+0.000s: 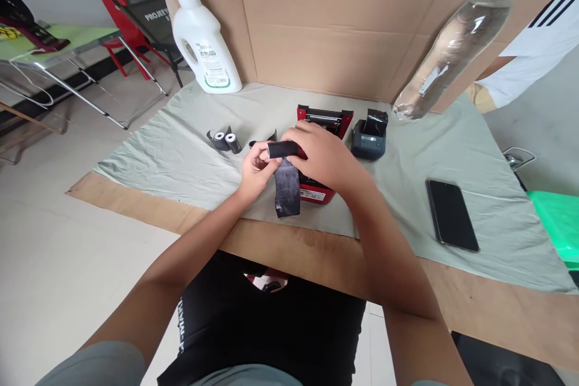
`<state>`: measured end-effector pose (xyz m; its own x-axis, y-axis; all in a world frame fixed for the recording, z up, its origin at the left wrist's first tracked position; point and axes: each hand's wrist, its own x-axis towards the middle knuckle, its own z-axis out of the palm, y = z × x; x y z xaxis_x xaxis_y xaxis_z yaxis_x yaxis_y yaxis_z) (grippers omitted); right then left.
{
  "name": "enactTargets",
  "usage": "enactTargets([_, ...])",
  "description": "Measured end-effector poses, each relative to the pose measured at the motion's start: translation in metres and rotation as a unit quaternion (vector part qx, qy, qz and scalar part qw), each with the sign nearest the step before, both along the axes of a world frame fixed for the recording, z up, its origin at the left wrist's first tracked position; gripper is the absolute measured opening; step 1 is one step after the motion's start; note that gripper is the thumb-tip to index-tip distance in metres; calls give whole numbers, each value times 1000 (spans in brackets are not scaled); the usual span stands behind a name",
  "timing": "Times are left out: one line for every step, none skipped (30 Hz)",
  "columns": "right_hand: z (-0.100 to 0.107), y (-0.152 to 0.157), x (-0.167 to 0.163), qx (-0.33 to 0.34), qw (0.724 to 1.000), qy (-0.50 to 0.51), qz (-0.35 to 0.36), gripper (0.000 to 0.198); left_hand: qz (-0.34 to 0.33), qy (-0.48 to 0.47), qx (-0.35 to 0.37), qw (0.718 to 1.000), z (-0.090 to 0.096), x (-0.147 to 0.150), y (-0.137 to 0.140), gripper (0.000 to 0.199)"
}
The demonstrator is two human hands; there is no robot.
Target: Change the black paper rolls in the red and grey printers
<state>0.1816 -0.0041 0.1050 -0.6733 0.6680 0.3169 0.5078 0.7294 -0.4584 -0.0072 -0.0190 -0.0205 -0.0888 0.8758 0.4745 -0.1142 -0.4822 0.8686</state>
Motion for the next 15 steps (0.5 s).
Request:
enactTargets([1,2,4,-4,1000,-3,-5,14,-6,1,1,1000,0,1,-1,46])
enactTargets([2,5,9,-11,1000,-5,-14,11,-11,6,5,1000,-1,2,-2,48])
enactTargets([3,8,15,-20,999,-9,-25,8,-14,16,14,1000,-1,3,-3,52])
enactTargets([3,12,22,-32,999,-16,-37,6,-16,35,27,999,0,3,-4,55])
enactTargets([3,16,30,-47,997,-25,-48,6,-18,62,46,997,1,2,-5,55])
enactTargets([2,20,36,-62,996,-38,-59,10,-23,98,68,993,3,1,-6,51])
enactTargets([0,23,42,-76,993,-53,-67,13,-30,138,92,986,5,0,-7,45])
enactTargets([-3,26,45,-87,991,-71,-76,15,-41,181,116,976,7,-2,-8,39])
enactTargets([-5,29,47,-92,988,-91,-87,16,-51,225,141,963,9,-4,-9,38])
enactTargets([-8,30,46,-94,984,-115,-98,15,-59,268,162,948,11,-6,-10,42])
enactTargets([-10,31,43,-93,979,-143,-109,13,-63,309,180,932,12,-8,-10,47])
enactTargets([-11,31,39,-91,973,-174,-119,12,-63,345,196,916,13,-9,-11,52])
enactTargets([-12,31,34,-90,966,-207,-128,13,-58,371,212,902,13,-10,-11,55])
enactTargets([-12,30,29,-89,958,-237,-136,14,-50,389,230,891,13,-11,-12,56])
enactTargets([-12,29,25,-89,950,-263,-144,16,-40,396,246,884,12,-10,-12,57])
